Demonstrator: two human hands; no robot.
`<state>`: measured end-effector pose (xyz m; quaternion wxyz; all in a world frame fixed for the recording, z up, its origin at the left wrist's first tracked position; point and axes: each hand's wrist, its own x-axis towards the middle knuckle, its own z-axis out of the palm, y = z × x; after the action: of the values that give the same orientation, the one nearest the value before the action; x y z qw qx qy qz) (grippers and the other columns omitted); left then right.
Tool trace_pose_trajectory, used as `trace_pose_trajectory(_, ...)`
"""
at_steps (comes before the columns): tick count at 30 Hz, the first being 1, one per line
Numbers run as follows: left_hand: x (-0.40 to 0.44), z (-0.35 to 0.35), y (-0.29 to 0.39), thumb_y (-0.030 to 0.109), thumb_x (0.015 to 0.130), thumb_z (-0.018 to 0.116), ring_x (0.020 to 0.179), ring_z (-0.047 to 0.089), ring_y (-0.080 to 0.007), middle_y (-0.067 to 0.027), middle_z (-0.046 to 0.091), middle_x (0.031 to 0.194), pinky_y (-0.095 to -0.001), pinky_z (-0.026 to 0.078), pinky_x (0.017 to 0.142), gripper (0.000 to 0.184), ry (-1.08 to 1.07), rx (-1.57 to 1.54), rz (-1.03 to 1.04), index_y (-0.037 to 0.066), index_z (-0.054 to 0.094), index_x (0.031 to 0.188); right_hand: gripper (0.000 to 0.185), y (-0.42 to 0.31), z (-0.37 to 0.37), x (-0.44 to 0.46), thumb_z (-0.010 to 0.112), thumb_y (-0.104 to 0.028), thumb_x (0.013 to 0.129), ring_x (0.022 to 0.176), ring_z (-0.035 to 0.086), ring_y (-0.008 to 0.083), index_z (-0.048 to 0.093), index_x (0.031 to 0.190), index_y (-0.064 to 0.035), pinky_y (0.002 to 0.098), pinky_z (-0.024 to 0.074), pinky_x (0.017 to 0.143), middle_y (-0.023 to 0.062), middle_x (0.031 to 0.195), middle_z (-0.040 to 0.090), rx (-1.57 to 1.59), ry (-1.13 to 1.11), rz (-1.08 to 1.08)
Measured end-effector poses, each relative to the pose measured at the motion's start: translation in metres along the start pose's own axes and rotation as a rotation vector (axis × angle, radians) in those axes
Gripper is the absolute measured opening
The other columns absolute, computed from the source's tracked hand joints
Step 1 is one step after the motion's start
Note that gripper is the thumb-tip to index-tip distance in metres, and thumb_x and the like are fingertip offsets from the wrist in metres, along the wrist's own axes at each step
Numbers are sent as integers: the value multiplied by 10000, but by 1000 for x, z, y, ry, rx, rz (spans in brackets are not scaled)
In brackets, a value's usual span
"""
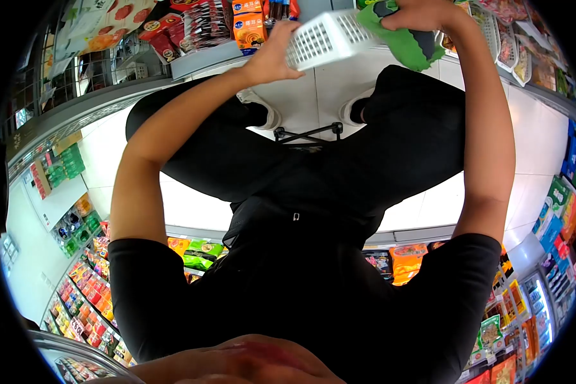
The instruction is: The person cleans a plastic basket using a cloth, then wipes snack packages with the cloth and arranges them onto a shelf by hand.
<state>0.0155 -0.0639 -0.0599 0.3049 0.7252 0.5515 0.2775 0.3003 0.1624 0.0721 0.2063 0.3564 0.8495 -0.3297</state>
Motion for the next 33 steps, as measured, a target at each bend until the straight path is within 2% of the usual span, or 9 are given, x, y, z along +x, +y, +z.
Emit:
trace_pose_trajectory(5, -20, 64, -15, 138, 639, 898, 1331, 454, -404, -203, 470, 1391, -476, 397, 1157, 949, -20, 160, 316, 20, 405, 1441, 749, 20, 17, 21, 680, -336, 865, 1165, 639, 268, 460, 1520, -46, 363, 497, 1001, 189, 1289, 659, -130, -13, -29)
trace_pose_trajectory(9, -37, 114, -8, 97, 637, 889, 1313, 471, -402, -189, 470, 1394, -478, 404, 1143, 870, 100, 105, 207, 25, 475, 1398, 774, -5, -5, 4, 670, -347, 879, 1106, 665, 248, 406, 1559, -87, 355, 504, 993, 162, 1204, 700, 76, -96, 42)
trace_pose_trajectory(12, -45, 132, -11, 95, 624, 893, 1317, 469, -395, -177, 477, 1386, -477, 393, 1150, 881, 144, 113, 106, 28, 479, 1399, 483, 4, -7, 11, 782, -188, 854, 978, 660, 200, 637, 1294, -51, 361, 551, 835, 122, 1123, 720, 286, -179, -197)
trace_pose_trajectory(18, -49, 140, -9, 110, 610, 890, 1299, 485, -353, -155, 497, 1368, -464, 389, 1136, 889, 134, 319, 13, 49, 487, 1400, 493, -3, -10, 7, 758, -201, 893, 1000, 650, 182, 613, 1333, -31, 350, 553, 843, 108, 1157, 717, 213, -185, -185)
trace_pose_trajectory(22, -53, 146, -17, 74, 732, 761, 1272, 495, -337, -137, 523, 1335, -470, 380, 1122, 680, 43, 406, 35, 48, 517, 1367, 514, -8, -12, 9, 760, -223, 895, 1005, 649, 183, 602, 1344, -29, 352, 554, 843, 115, 1155, 715, 132, -152, -101)
trace_pose_trajectory(24, -49, 148, -22, 67, 795, 691, 1267, 500, -327, -131, 535, 1323, -477, 375, 1127, 590, 66, 485, 107, 49, 523, 1361, 522, -1, -10, 12, 763, -236, 892, 1003, 651, 187, 600, 1344, -30, 354, 554, 841, 119, 1150, 715, 81, -76, -114)
trace_pose_trajectory(27, -49, 151, -15, 70, 835, 625, 1253, 515, -306, -122, 549, 1316, -475, 376, 1132, 524, 198, 446, 42, 48, 539, 1351, 539, -4, -13, 11, 765, -247, 888, 1010, 655, 202, 592, 1349, -26, 361, 552, 849, 130, 1160, 712, 162, -180, -139)
trace_pose_trajectory(30, -45, 157, -22, 163, 625, 861, 1245, 504, -330, -127, 505, 1361, -465, 380, 1127, 880, 63, 566, -1, 60, 487, 1414, 609, 11, 10, 8, 717, -265, 877, 1046, 693, 280, 557, 1434, -80, 378, 526, 959, 138, 1128, 718, 62, 192, -83)
trace_pose_trajectory(33, -49, 157, -33, 157, 635, 870, 1262, 490, -328, -124, 505, 1355, -463, 368, 1135, 889, 201, 688, 78, 56, 471, 1423, 548, 9, -9, 15, 768, -243, 882, 1007, 655, 206, 587, 1351, -25, 364, 554, 838, 134, 1162, 707, 141, -104, -198)
